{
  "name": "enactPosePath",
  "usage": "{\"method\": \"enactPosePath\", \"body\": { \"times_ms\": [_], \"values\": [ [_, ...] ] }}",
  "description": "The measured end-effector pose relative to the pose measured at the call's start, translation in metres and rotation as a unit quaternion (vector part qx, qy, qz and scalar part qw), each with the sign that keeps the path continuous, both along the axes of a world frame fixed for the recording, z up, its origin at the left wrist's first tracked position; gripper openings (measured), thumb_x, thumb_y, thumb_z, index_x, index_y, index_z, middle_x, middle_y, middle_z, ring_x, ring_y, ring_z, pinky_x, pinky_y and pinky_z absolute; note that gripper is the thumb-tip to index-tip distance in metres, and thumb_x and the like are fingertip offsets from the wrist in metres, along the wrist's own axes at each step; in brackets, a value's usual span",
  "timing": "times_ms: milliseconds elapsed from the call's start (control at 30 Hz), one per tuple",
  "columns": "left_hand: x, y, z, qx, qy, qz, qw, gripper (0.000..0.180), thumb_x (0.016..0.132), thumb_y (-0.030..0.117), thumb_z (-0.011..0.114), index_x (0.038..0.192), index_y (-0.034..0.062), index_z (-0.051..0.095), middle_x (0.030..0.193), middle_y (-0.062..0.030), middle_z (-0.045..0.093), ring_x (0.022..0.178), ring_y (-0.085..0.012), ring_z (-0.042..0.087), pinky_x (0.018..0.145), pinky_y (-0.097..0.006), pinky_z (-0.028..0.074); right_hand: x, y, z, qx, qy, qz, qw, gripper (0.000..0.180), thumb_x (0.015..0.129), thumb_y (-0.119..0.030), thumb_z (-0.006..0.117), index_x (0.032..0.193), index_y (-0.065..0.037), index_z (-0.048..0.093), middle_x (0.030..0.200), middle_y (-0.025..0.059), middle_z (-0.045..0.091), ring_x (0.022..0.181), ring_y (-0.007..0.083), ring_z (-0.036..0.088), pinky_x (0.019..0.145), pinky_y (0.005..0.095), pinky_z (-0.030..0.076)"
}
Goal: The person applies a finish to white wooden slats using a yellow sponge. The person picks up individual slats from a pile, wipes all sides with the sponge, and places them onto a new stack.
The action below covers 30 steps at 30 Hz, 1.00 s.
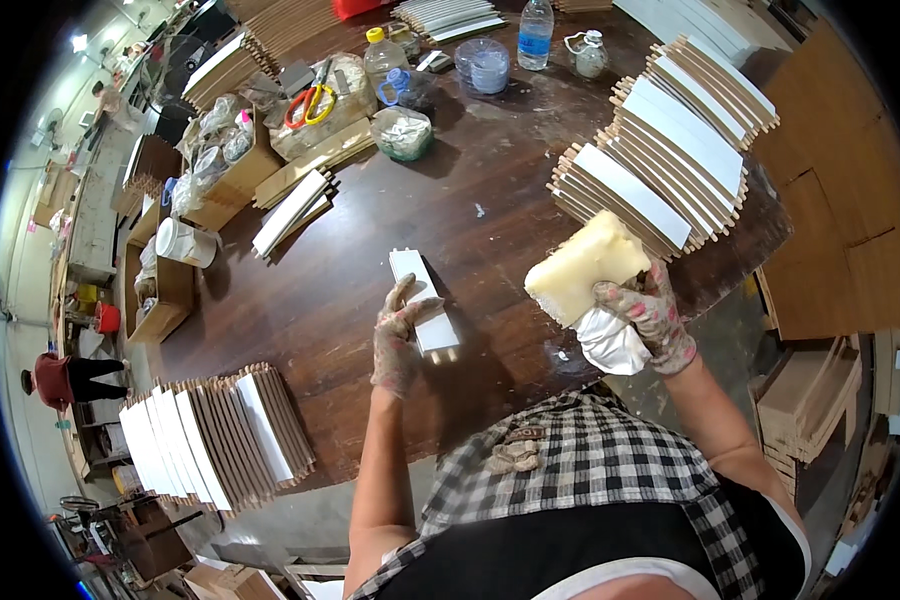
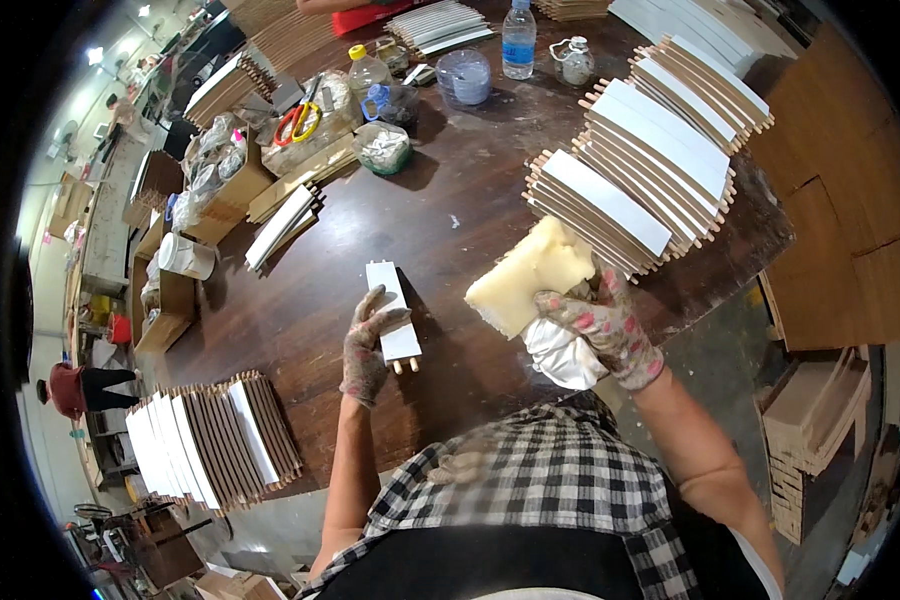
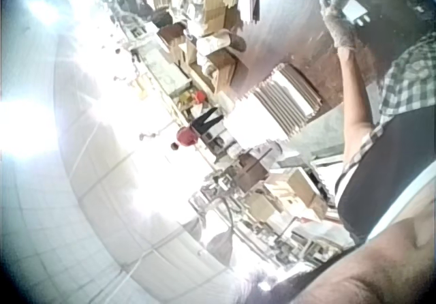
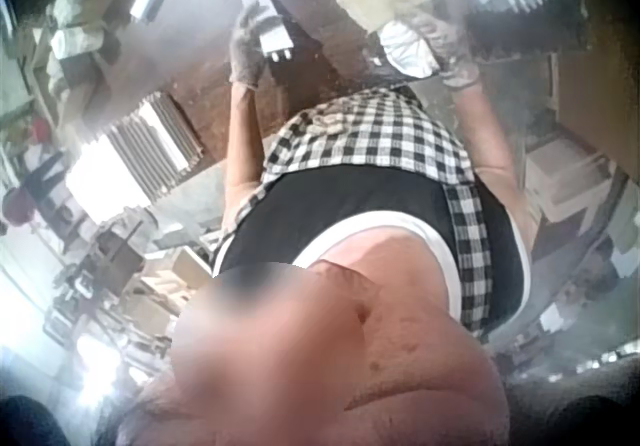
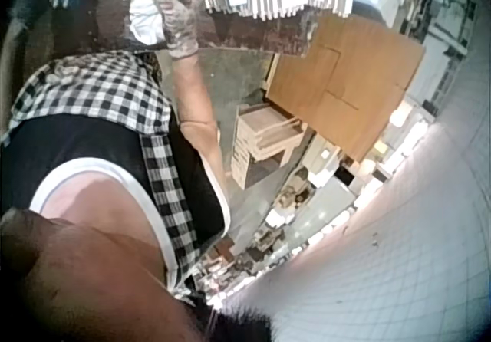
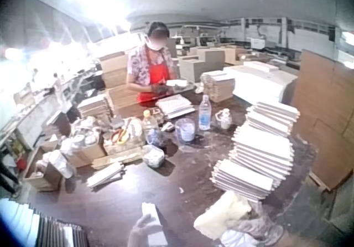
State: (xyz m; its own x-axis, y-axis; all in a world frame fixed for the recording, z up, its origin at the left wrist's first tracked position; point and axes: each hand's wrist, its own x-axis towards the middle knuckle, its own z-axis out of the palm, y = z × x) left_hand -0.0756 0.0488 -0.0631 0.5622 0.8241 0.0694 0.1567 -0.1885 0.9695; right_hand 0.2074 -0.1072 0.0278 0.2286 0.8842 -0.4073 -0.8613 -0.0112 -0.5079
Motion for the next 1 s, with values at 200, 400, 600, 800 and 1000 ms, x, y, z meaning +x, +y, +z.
{"method": "enactPosePath", "body": {
  "times_ms": [200, 400, 600, 800, 1000],
  "values": [
    [-0.017, -0.020, -0.018, -0.254, -0.127, 0.042, 0.958, 0.035, 0.082, -0.010, 0.043, 0.113, -0.0013, 0.056, 0.121, -0.0089, 0.052, 0.107, -0.0208, 0.056, 0.090, -0.030, 0.046, 0.000, 0.001, -0.018, 0.014, -0.229, 0.048, 0.972, 0.071, 0.087, -0.047, 0.052, 0.131, 0.004, 0.031, 0.102, 0.0250, 0.054, 0.064, 0.0115, 0.056, 0.040, 0.0129, 0.039],
    [-0.007, -0.029, -0.036, 0.014, -0.034, 0.182, 0.983, 0.073, 0.079, -0.004, 0.061, 0.140, 0.0066, 0.023, 0.123, -0.0099, 0.046, 0.091, -0.0157, 0.053, 0.077, -0.027, 0.050, 0.004, -0.003, -0.040, 0.088, -0.074, 0.093, 0.989, 0.066, 0.089, -0.052, 0.045, 0.129, -0.001, 0.036, 0.100, 0.0174, 0.057, 0.083, 0.0195, 0.060, 0.073, 0.0282, 0.051],
    [-0.020, -0.013, -0.019, -0.322, -0.256, 0.208, 0.887, 0.077, 0.076, -0.002, 0.064, 0.139, -0.0018, 0.020, 0.120, -0.0108, 0.048, 0.091, -0.0160, 0.055, 0.081, -0.028, 0.050, 0.005, 0.000, -0.033, 0.130, -0.153, 0.135, 0.970, 0.060, 0.090, -0.048, 0.047, 0.126, -0.002, 0.040, 0.099, 0.0169, 0.058, 0.084, 0.0199, 0.062, 0.067, 0.0257, 0.053],
    [0.005, -0.011, 0.006, -0.288, -0.321, 0.197, 0.880, 0.035, 0.082, 0.011, 0.049, 0.115, -0.0016, 0.046, 0.086, -0.0083, 0.058, 0.068, -0.0139, 0.060, 0.059, -0.024, 0.052, -0.025, 0.009, 0.009, 0.108, -0.515, 0.086, 0.846, 0.053, 0.069, -0.010, 0.079, 0.114, 0.000, 0.052, 0.095, 0.0093, 0.065, 0.081, 0.0164, 0.065, 0.068, 0.0280, 0.055],
    [0.034, -0.017, 0.063, -0.201, -0.301, 0.161, 0.918, 0.032, 0.082, 0.012, 0.048, 0.110, -0.0022, 0.046, 0.086, -0.0088, 0.058, 0.069, -0.0138, 0.060, 0.059, -0.024, 0.051, -0.048, 0.026, 0.009, 0.216, -0.616, 0.086, 0.753, 0.065, 0.064, -0.026, 0.082, 0.114, 0.000, 0.051, 0.094, 0.0104, 0.065, 0.084, 0.0188, 0.066, 0.075, 0.0307, 0.057]
  ]
}}
